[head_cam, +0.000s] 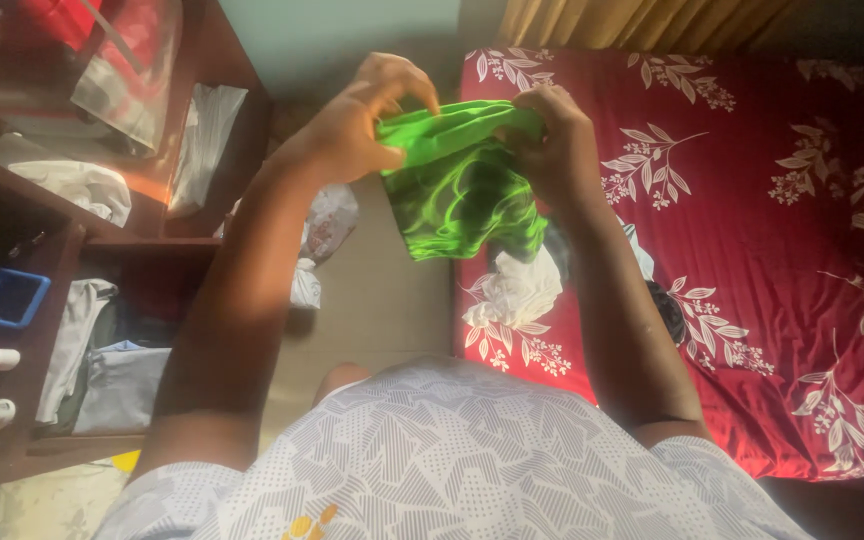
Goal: The person folds a light gray t-shirt on a bed, then places it into a dresser drawer. They repeat the process with a dark blue garment and a green garment, folding each and placing them into the same drawer.
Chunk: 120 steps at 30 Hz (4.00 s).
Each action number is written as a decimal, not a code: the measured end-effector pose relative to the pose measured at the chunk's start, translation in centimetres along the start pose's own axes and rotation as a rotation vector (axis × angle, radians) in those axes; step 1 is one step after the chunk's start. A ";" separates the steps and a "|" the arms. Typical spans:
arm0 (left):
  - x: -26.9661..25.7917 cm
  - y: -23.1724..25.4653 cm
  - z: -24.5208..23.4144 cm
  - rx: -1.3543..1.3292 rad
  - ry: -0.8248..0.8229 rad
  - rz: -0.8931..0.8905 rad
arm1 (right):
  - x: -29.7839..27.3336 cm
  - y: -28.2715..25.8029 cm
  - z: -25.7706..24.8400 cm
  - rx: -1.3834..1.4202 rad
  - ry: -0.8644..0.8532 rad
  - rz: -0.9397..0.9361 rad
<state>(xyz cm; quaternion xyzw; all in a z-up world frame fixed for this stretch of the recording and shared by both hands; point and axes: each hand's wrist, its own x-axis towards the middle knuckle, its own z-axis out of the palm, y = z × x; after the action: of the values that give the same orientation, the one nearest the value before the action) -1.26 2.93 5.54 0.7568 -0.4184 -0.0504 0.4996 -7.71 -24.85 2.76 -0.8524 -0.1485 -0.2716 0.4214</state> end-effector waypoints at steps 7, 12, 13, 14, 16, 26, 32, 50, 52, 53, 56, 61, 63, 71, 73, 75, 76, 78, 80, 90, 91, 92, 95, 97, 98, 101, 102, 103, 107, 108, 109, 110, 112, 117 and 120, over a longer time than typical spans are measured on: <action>2.5 1.8 3.2 0.562 -0.168 -0.319 | -0.1 -0.3 0.7 -0.068 -0.007 0.007; 4.6 0.7 4.1 0.549 -0.010 -0.391 | -0.9 -1.1 2.2 -0.115 0.037 0.082; 4.9 0.7 4.3 0.508 -0.010 -0.412 | -1.2 -1.2 2.5 -0.067 0.007 0.196; 5.1 0.8 4.6 0.468 -0.010 -0.433 | -1.3 -1.2 2.5 -0.012 -0.019 0.196; 5.7 1.1 5.0 0.443 -0.075 -0.525 | -1.3 -1.1 2.8 0.099 -0.067 0.192; 5.3 0.9 3.1 0.463 -0.191 -0.407 | -2.1 0.1 2.2 0.802 -0.216 0.347; 5.3 1.8 2.2 0.254 -0.118 -0.300 | -0.8 0.4 1.5 0.260 -0.099 -0.019; -1.4 -6.5 6.7 -0.565 0.009 -0.761 | -1.8 4.2 4.0 1.015 -0.160 0.634; -2.6 -6.6 8.7 -0.914 -0.124 -0.868 | -2.3 3.7 4.2 0.956 -0.140 0.543; -3.0 -6.6 9.5 -1.108 -0.150 -0.839 | -2.5 3.5 4.4 0.930 -0.180 0.514; -3.2 -7.9 10.8 -1.398 -0.068 -0.663 | -3.8 3.0 5.3 0.861 -0.314 0.400; -2.6 -12.4 11.5 -1.751 0.057 -0.440 | -7.0 2.0 6.5 0.590 -0.533 0.067; -2.7 -13.5 11.4 -1.659 0.059 -0.457 | -8.0 1.2 6.4 0.576 -0.633 0.291; -3.2 -10.8 11.3 -1.767 0.007 -0.365 | -8.3 0.2 5.0 0.550 -0.721 0.554; -2.9 -9.8 11.0 -1.787 -0.016 -0.329 | -7.3 0.5 5.1 0.647 -0.642 0.446; -2.1 -9.3 10.6 -1.764 -0.041 -0.284 | -6.7 0.3 5.1 0.772 -0.497 0.567; -1.9 -9.4 10.6 -1.737 -0.011 -0.268 | -6.4 0.1 5.1 0.833 -0.423 0.624; -1.6 -10.3 10.8 -1.685 0.060 -0.234 | -6.0 0.0 5.1 0.943 -0.346 0.635; -2.1 -11.8 11.4 -1.552 0.207 -0.248 | -5.5 0.3 5.2 1.043 -0.270 0.633; -3.8 -12.5 11.6 -1.615 0.350 -0.302 | -4.8 2.0 7.2 1.021 -0.150 0.619; -3.8 -11.4 11.1 -1.618 0.353 -0.342 | -4.8 1.9 7.3 1.022 -0.140 0.619; -3.8 -10.4 10.8 -1.621 0.356 -0.383 | -4.8 1.7 7.4 0.940 -0.140 0.606; -3.5 -8.5 10.2 -1.528 0.315 -0.437 | -4.9 1.3 7.3 0.664 -0.166 0.567; -3.3 -8.2 10.0 -1.428 0.315 -0.443 | -4.9 1.3 7.0 0.443 -0.213 0.535; -3.3 -8.2 9.9 -1.376 0.336 -0.443 | -4.8 1.4 7.1 0.312 -0.179 0.508; -3.6 -8.3 9.7 -1.340 0.395 -0.464 | -4.4 2.2 7.2 0.130 -0.086 0.445; -3.7 -8.3 9.5 -1.348 0.415 -0.474 | -4.3 2.7 7.0 0.209 -0.060 0.446; -3.9 -8.2 9.3 -1.340 0.406 -0.463 | -4.2 3.1 6.8 0.289 -0.036 0.448; -4.9 -7.8 8.2 -1.295 0.315 -0.418 | -3.2 4.7 6.4 0.747 -0.104 0.558; -5.2 -7.7 8.0 -1.280 0.278 -0.406 | -3.0 5.1 6.4 0.832 -0.144 0.593; -5.3 -7.6 7.9 -1.338 0.260 -0.406 | -2.7 5.4 6.5 0.917 -0.186 0.628; -5.5 -7.5 8.0 -1.396 0.241 -0.405 | -2.5 5.7 6.7 1.068 -0.261 0.705; -5.9 -7.4 8.0 -1.487 0.223 -0.384 | -2.4 6.0 7.9 1.373 -0.424 0.860; -8.3 -7.8 7.6 -1.585 0.218 -0.429 | -3.0 6.8 11.6 1.484 -0.554 0.946; -10.4 -8.4 7.8 -1.556 0.242 -0.435 | -3.2 7.4 14.4 1.373 -0.535 0.982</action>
<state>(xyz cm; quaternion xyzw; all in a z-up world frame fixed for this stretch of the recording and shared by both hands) -6.89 5.77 -8.56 0.2577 -0.0508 -0.3403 0.9029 -1.81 -17.89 -10.98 -0.4140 0.0103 0.2976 0.8602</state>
